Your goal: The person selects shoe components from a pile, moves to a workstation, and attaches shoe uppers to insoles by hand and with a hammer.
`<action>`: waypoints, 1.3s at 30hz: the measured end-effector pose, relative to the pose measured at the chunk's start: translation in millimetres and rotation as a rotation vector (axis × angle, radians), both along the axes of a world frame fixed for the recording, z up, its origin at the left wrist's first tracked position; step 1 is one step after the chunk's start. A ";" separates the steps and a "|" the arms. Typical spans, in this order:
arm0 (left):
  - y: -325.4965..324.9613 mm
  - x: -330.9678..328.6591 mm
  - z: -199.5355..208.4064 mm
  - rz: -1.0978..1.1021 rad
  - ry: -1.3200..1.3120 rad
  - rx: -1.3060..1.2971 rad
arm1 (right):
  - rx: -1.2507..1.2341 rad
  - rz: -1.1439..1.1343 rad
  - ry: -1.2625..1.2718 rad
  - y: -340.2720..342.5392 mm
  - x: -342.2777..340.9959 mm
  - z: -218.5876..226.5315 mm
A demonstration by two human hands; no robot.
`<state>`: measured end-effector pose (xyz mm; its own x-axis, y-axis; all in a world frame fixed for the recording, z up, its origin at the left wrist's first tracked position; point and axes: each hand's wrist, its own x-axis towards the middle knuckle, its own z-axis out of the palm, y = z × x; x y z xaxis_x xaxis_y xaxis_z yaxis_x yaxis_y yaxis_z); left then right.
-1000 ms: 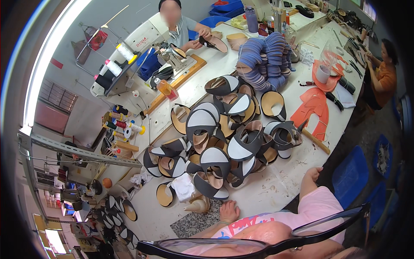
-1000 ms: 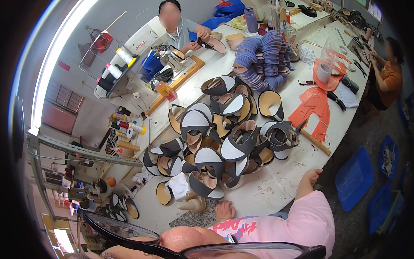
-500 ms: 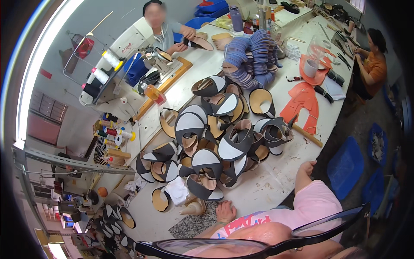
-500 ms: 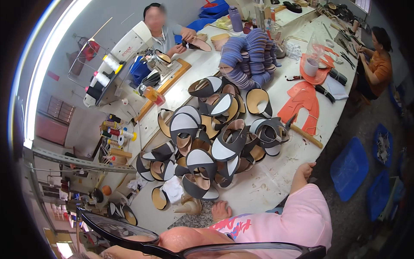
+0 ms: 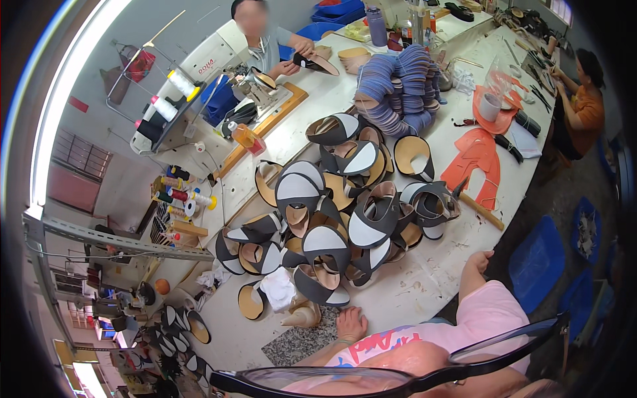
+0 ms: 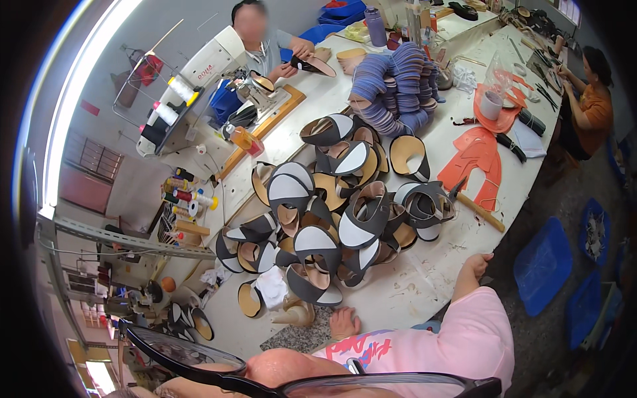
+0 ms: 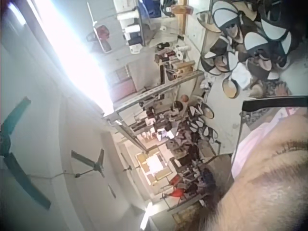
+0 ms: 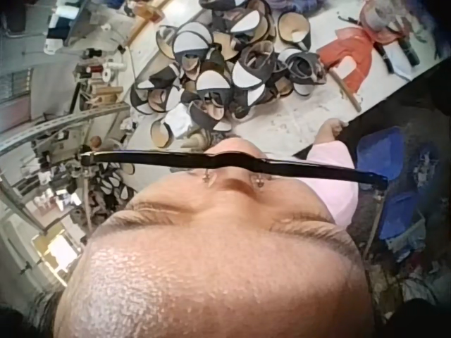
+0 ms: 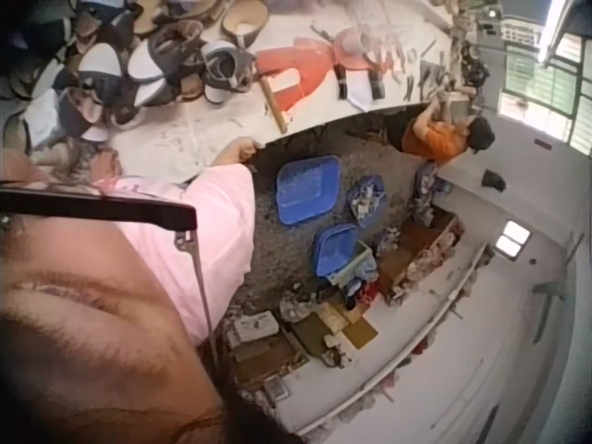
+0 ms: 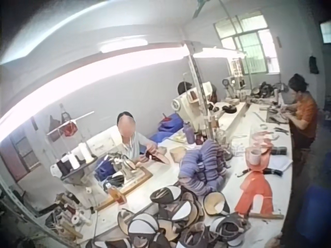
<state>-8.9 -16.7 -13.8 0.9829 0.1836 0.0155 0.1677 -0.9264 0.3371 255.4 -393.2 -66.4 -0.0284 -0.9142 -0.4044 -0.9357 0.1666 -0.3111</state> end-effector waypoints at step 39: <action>5.4 11.8 21.9 0.025 -0.134 0.037 | -0.019 2.546 -0.198 319.6 353.2 338.3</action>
<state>2.8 -11.2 8.1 0.9667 0.2051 0.1531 0.1470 -0.9346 0.3241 608.6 -73.6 271.9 0.5513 0.7903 -0.2674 0.7040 -0.6127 -0.3592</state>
